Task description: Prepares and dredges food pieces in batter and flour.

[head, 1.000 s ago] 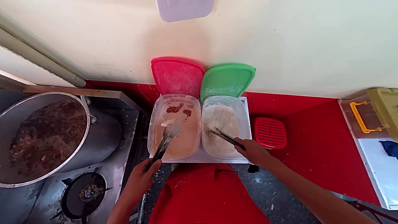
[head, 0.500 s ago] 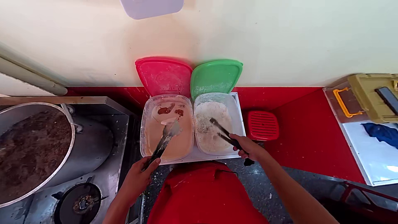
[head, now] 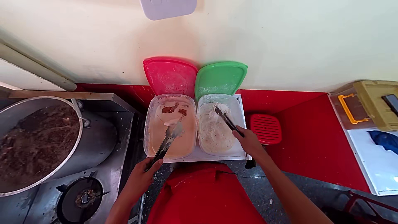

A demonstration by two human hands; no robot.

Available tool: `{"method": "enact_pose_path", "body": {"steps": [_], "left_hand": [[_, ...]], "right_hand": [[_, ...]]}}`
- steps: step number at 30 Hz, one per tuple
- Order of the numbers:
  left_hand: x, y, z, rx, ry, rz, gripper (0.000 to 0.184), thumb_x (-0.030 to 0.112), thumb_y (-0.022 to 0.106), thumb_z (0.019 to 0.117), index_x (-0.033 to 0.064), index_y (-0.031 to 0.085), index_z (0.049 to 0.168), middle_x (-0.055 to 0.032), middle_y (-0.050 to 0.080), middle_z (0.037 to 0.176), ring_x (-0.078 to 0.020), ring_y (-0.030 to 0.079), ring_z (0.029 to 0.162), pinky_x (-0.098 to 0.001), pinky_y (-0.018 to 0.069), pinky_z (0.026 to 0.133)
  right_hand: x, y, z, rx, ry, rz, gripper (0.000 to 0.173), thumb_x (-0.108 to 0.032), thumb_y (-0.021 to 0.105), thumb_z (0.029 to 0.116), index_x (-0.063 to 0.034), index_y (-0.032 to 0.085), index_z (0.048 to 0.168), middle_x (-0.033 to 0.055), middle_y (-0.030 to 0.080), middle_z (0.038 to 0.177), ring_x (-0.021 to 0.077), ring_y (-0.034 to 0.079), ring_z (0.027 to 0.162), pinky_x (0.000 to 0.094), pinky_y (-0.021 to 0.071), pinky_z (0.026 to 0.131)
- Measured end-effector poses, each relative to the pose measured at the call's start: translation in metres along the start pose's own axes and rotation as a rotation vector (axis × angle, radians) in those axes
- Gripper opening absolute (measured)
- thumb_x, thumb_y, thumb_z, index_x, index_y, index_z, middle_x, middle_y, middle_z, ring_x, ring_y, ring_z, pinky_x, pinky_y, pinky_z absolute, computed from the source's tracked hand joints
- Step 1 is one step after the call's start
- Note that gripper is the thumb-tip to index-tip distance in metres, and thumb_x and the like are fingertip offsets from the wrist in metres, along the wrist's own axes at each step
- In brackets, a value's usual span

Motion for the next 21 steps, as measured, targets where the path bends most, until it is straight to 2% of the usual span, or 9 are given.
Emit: {"method": "enact_pose_path", "body": {"steps": [2,4,5,8,10,12,14,18,21], "left_hand": [[0.0,0.003,0.0,-0.005,0.006,-0.012,0.04,0.049,0.066,0.0972,0.0113,0.068,0.11,-0.003,0.056,0.069,-0.0135,0.045,0.045,-0.0281,0.04,0.04],[0.001,0.005,0.001,-0.011,0.012,-0.016,0.04,0.049,0.066,0.0969,0.0113,0.068,0.109,-0.0029,0.056,0.069,-0.0135,0.045,0.044,-0.0282,0.0403,0.04],[0.001,0.005,0.001,-0.014,0.011,-0.014,0.04,0.049,0.066,0.097,0.0112,0.068,0.109,-0.003,0.056,0.069,-0.0136,0.045,0.044,-0.0282,0.0402,0.04],[0.004,0.007,0.001,-0.017,0.007,-0.013,0.039,0.048,0.066,0.0971,0.0111,0.068,0.11,-0.0033,0.056,0.069,-0.0138,0.045,0.044,-0.0281,0.0403,0.04],[0.006,0.008,0.0,-0.017,0.004,-0.01,0.039,0.048,0.066,0.0973,0.0112,0.068,0.11,-0.0032,0.056,0.069,-0.0138,0.045,0.044,-0.0279,0.0402,0.04],[0.005,0.007,-0.003,-0.012,0.005,-0.009,0.04,0.049,0.067,0.0965,0.0113,0.068,0.11,-0.0031,0.056,0.069,-0.0138,0.045,0.044,-0.0279,0.0401,0.04],[0.003,0.005,-0.005,-0.002,0.008,-0.016,0.041,0.05,0.067,0.0963,0.0112,0.068,0.11,-0.0032,0.056,0.069,-0.0137,0.044,0.044,-0.028,0.0396,0.04],[-0.002,0.004,-0.01,0.02,0.005,-0.013,0.041,0.049,0.066,0.0966,0.011,0.068,0.111,-0.0032,0.058,0.071,-0.0137,0.045,0.045,-0.0284,0.0407,0.041],[-0.004,-0.002,-0.015,0.028,-0.002,-0.04,0.041,0.048,0.066,0.0968,0.0106,0.068,0.113,-0.0032,0.058,0.071,-0.0134,0.046,0.044,-0.0281,0.0412,0.039]], "right_hand": [[-0.006,-0.003,-0.017,0.054,-0.068,-0.215,0.047,-0.046,0.053,0.105,-0.0178,0.059,0.143,0.0139,0.069,0.09,0.0318,0.068,0.082,0.0566,0.0563,0.076],[-0.013,0.009,-0.029,-0.072,-0.018,-0.352,0.056,-0.049,0.051,0.1037,-0.015,0.053,0.149,0.0188,0.069,0.105,0.0375,0.068,0.1,0.0589,0.0547,0.088],[-0.015,0.021,-0.029,-0.169,0.009,-0.386,0.056,-0.05,0.05,0.103,-0.0133,0.056,0.145,0.0198,0.069,0.11,0.0386,0.067,0.105,0.0599,0.0535,0.09],[-0.011,0.066,-0.004,-0.327,0.012,-0.399,0.043,-0.044,0.048,0.1036,-0.01,0.065,0.123,0.0183,0.07,0.111,0.0376,0.068,0.107,0.0613,0.0538,0.088],[-0.01,0.079,0.02,-0.273,0.043,-0.388,0.042,-0.039,0.043,0.1073,-0.0102,0.064,0.129,0.0198,0.069,0.116,0.0388,0.067,0.111,0.0614,0.0537,0.09],[-0.015,0.083,0.034,-0.168,0.09,-0.362,0.042,-0.038,0.042,0.109,-0.0128,0.058,0.139,0.0201,0.068,0.117,0.0387,0.068,0.11,0.0586,0.0554,0.089],[-0.018,0.09,0.039,-0.159,0.069,-0.338,0.044,-0.039,0.041,0.109,-0.0149,0.054,0.144,0.0195,0.068,0.116,0.038,0.068,0.109,0.0576,0.0561,0.088],[-0.009,0.079,0.049,-0.121,0.074,-0.367,0.038,-0.039,0.046,0.1073,-0.0123,0.062,0.131,0.0192,0.071,0.109,0.0391,0.07,0.104,0.061,0.0558,0.083],[-0.015,0.046,0.035,-0.086,0.202,-0.324,0.049,-0.05,0.053,0.1022,-0.0078,0.063,0.127,0.0199,0.07,0.108,0.0381,0.069,0.103,0.0603,0.0554,0.085]]}}
Point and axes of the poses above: each hand's wrist, its own z-axis towards the middle knuckle, its own y-axis out of the palm, x = y × z, the point moved 1 cm from there along z, towards the middle knuckle
